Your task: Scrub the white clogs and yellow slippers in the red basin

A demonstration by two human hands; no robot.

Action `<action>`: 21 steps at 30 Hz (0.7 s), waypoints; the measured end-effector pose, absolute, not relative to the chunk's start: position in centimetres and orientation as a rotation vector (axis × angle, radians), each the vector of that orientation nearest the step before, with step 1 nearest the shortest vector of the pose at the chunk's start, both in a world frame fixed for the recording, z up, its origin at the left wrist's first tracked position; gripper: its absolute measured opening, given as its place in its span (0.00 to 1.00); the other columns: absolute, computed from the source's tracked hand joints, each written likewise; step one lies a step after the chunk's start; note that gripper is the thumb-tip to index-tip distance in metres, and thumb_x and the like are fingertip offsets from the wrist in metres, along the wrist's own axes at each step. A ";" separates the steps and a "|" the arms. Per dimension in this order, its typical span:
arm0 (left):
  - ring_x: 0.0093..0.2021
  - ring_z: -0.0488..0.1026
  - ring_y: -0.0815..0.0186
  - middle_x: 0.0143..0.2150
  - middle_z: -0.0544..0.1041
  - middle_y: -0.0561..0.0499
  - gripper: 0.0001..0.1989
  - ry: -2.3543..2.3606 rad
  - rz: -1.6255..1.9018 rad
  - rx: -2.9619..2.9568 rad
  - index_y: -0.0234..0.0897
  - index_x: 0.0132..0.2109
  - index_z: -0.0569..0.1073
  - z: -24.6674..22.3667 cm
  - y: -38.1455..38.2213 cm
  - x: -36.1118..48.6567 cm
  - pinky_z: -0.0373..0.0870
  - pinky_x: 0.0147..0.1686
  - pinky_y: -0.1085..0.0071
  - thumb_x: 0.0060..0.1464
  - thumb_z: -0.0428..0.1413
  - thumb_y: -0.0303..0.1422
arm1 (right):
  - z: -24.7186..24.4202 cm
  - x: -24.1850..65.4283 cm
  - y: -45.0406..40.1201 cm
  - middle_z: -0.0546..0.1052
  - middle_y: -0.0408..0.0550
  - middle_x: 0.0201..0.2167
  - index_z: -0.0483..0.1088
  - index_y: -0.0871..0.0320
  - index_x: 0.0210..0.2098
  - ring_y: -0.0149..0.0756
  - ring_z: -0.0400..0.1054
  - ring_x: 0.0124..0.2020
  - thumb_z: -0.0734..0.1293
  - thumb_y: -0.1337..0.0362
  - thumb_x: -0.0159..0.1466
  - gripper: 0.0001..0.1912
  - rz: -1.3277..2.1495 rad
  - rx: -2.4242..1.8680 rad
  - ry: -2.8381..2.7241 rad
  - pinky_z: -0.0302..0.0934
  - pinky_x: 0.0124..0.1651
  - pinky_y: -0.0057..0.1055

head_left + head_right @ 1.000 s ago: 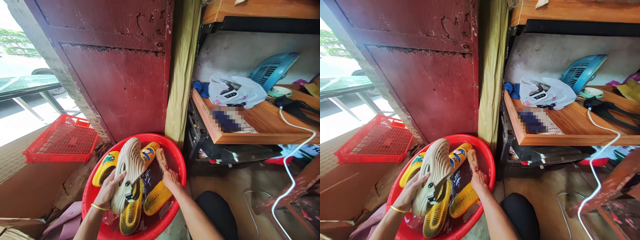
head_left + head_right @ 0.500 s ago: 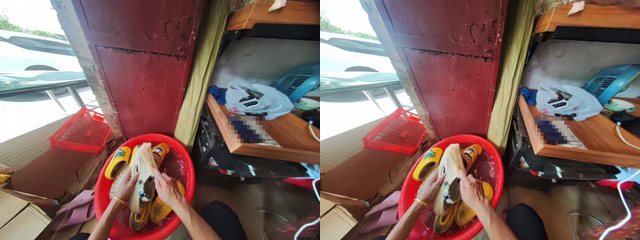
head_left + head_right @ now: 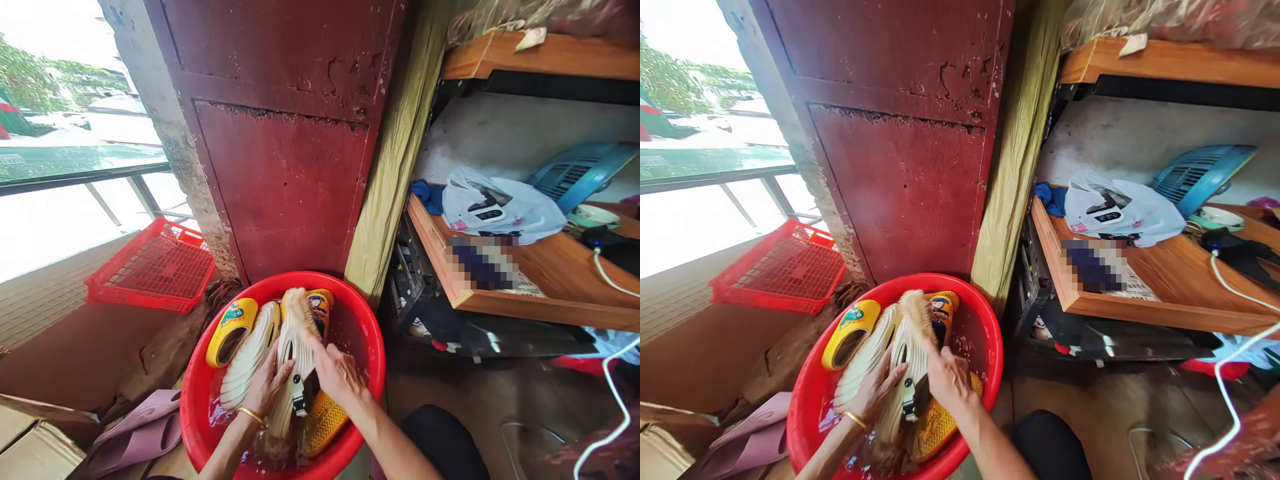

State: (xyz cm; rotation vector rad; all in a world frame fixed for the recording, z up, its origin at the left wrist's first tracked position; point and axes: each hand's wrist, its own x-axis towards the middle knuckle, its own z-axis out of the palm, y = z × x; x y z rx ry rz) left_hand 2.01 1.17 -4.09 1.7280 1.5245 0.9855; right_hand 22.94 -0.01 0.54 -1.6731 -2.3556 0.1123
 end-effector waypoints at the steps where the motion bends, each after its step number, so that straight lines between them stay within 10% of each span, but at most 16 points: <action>1: 0.65 0.70 0.49 0.62 0.76 0.36 0.29 1.518 0.981 1.747 0.34 0.62 0.70 -4.3 1.2 2.3 0.64 0.65 0.51 0.61 0.50 0.48 | 0.5 22.7 -0.6 0.80 0.49 0.44 0.55 0.42 0.72 0.38 0.77 0.37 0.59 0.67 0.71 0.32 0.089 -1.601 -2.415 0.67 0.40 0.28; 21: 0.69 0.65 0.50 0.62 0.77 0.42 0.30 1.505 1.058 1.446 0.39 0.64 0.72 -3.2 1.2 1.8 0.61 0.68 0.50 0.60 0.52 0.50 | -1.0 26.8 2.9 0.82 0.52 0.46 0.61 0.53 0.70 0.40 0.78 0.44 0.56 0.67 0.72 0.28 0.250 -1.774 -2.081 0.70 0.48 0.32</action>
